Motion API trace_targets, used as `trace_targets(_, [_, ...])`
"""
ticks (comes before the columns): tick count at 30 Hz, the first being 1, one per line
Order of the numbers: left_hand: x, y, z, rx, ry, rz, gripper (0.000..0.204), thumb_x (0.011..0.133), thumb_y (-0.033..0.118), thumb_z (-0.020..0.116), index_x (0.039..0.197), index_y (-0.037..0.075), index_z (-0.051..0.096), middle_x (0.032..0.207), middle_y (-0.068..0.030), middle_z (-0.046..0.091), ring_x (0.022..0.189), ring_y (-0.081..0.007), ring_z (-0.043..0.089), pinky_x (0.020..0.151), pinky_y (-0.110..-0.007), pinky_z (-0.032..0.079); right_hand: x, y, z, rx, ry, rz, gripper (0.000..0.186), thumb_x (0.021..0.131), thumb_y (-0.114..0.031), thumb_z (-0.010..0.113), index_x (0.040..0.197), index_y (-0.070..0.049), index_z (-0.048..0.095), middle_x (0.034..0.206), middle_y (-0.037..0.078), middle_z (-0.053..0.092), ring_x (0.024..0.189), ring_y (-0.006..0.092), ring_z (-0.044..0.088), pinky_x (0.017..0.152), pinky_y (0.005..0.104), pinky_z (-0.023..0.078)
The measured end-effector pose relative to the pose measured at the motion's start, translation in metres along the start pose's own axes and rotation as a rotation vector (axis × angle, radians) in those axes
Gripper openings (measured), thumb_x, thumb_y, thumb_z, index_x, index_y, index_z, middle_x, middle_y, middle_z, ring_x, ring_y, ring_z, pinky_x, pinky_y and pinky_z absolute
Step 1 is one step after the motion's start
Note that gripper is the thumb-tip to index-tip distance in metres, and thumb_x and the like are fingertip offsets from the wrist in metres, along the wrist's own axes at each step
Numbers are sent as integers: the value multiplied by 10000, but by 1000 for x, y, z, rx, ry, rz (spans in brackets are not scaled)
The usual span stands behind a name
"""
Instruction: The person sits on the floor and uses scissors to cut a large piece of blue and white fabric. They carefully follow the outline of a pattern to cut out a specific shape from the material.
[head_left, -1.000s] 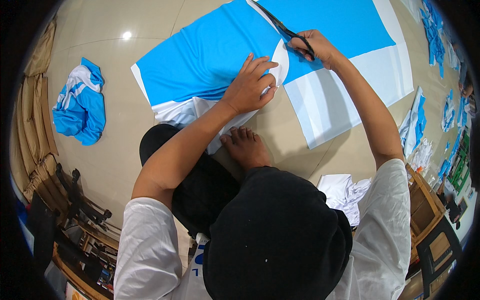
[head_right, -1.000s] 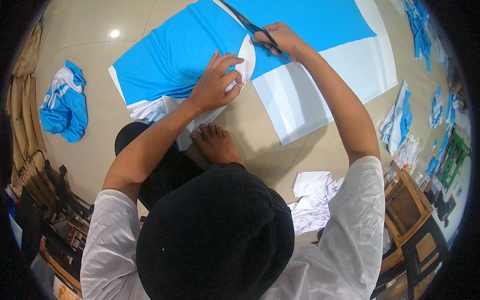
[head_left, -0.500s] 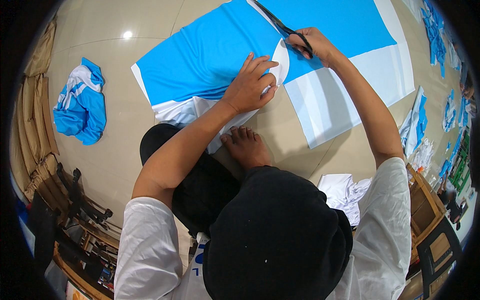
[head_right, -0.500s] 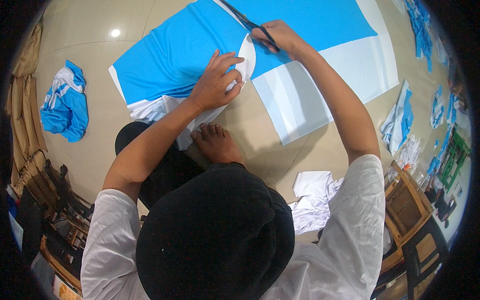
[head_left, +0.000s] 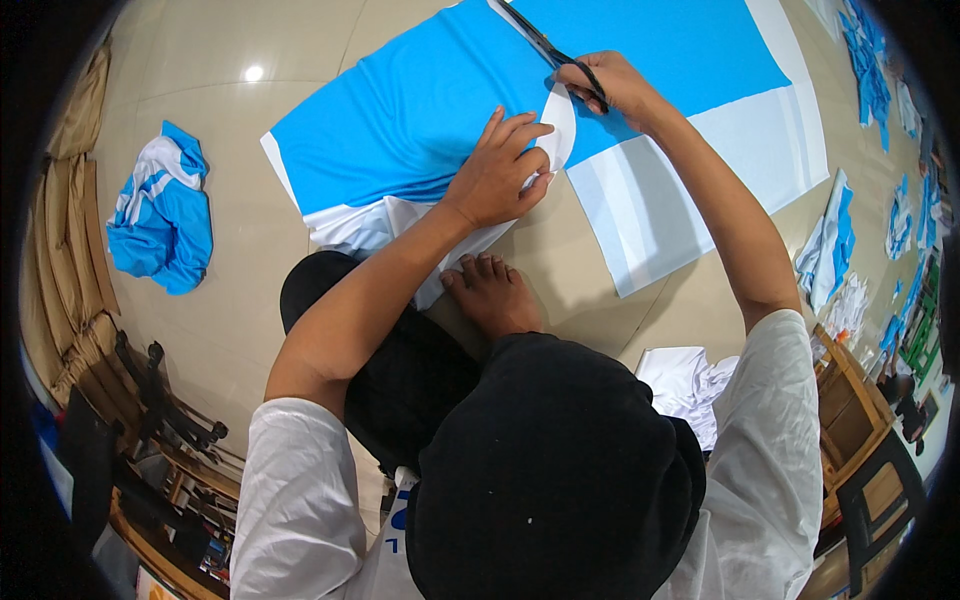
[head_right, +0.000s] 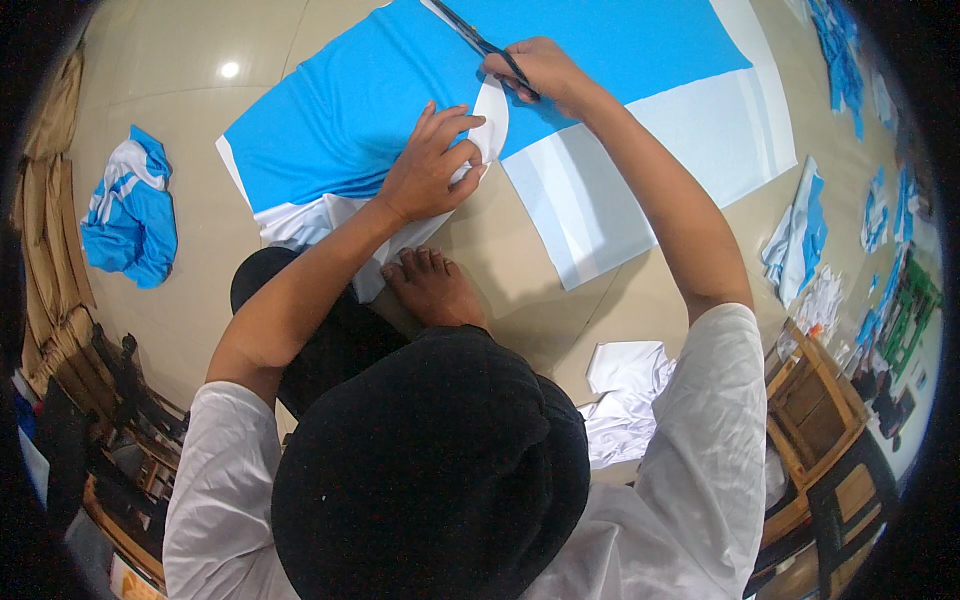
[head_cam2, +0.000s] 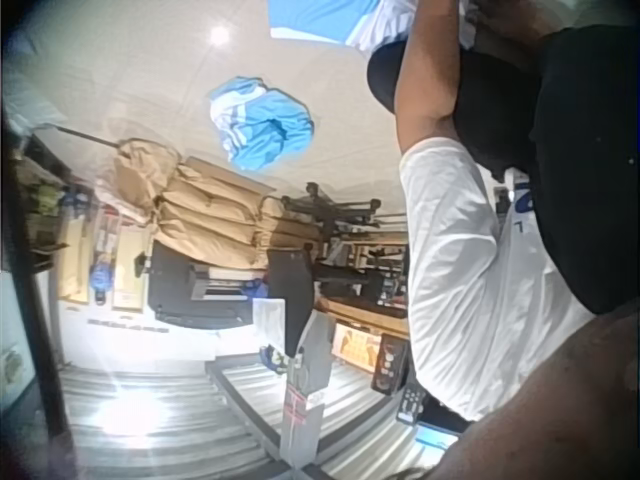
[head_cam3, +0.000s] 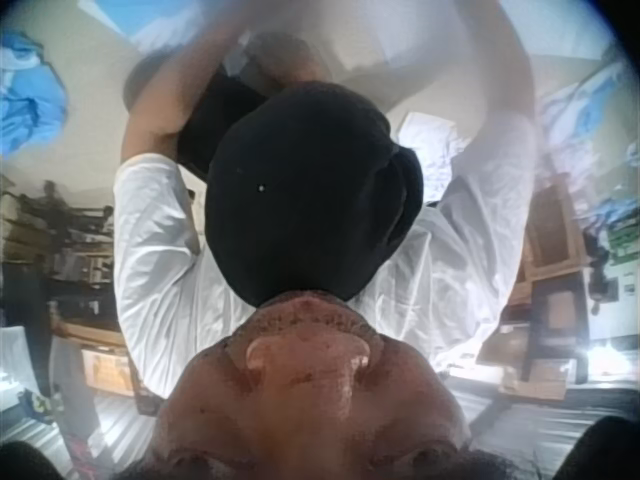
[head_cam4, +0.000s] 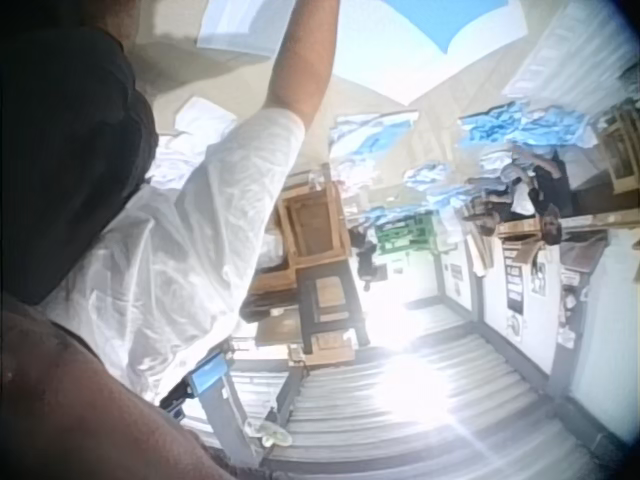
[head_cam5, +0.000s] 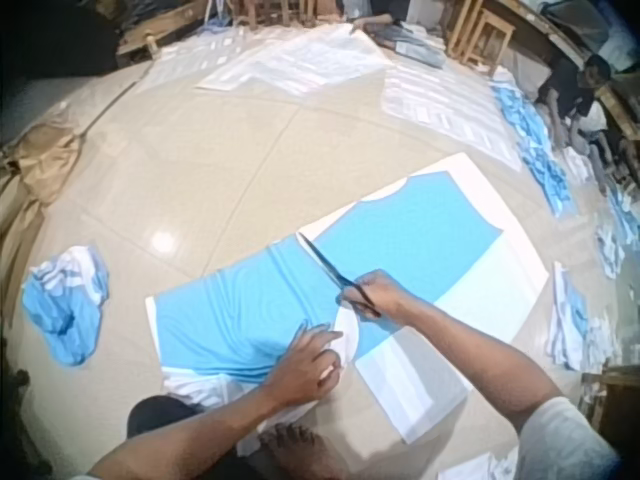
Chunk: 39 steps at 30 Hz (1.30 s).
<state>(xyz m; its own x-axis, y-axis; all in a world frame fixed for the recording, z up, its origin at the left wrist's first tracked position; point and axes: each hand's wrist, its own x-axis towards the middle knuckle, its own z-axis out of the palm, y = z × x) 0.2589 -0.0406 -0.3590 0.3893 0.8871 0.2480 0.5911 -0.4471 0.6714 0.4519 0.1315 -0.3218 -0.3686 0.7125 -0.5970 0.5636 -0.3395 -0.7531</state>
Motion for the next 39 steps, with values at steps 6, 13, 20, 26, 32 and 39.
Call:
trace_targets(6, [-1,1,-1,2,4,-4,129,935,158,744,932,108,625,1441,-108,602,1482,-395,491,1268,-723,298,5,-11,5,5,-50,-17,335,898,-350,801,718,-100,669,614,-19,573,504,68,497,508,232,355])
trace_targets(13, [-6,-9,-6,47,-13,28,121,940,141,735,981,84,637,1447,-150,609,1463,-416,506,1246,-708,321,-8,-9,17,285,29,-40,346,909,-344,810,775,-48,691,669,6,598,565,90,525,523,260,370])
trace_targets(20, [-45,-100,-110,362,-6,-134,149,1050,135,639,1123,13,595,1488,-225,585,1366,-457,530,1166,-553,437,-134,77,-13,211,552,19,464,931,-404,858,760,-24,655,672,26,601,619,124,584,571,321,485])
trace_targets(26, [-97,-152,-200,725,-90,-349,200,1002,97,661,1173,3,619,1452,-249,609,1342,-454,563,1130,-547,460,-296,219,-4,-249,914,251,540,930,-434,850,723,24,650,578,88,548,550,132,500,553,367,457])
trace_targets(32, [-5,-117,-146,671,10,-160,444,972,134,702,1379,-14,604,1534,-290,547,1453,-468,492,1220,-577,380,-382,273,47,-208,1057,415,532,906,-445,855,752,38,694,582,148,600,535,224,548,579,413,490])
trace_targets(39, [110,3,0,294,-192,156,680,1046,342,687,1597,9,467,1695,-283,397,1586,-498,337,1311,-603,265,-387,284,54,-164,1211,530,480,882,-407,881,784,37,726,668,212,701,620,339,715,637,422,555])
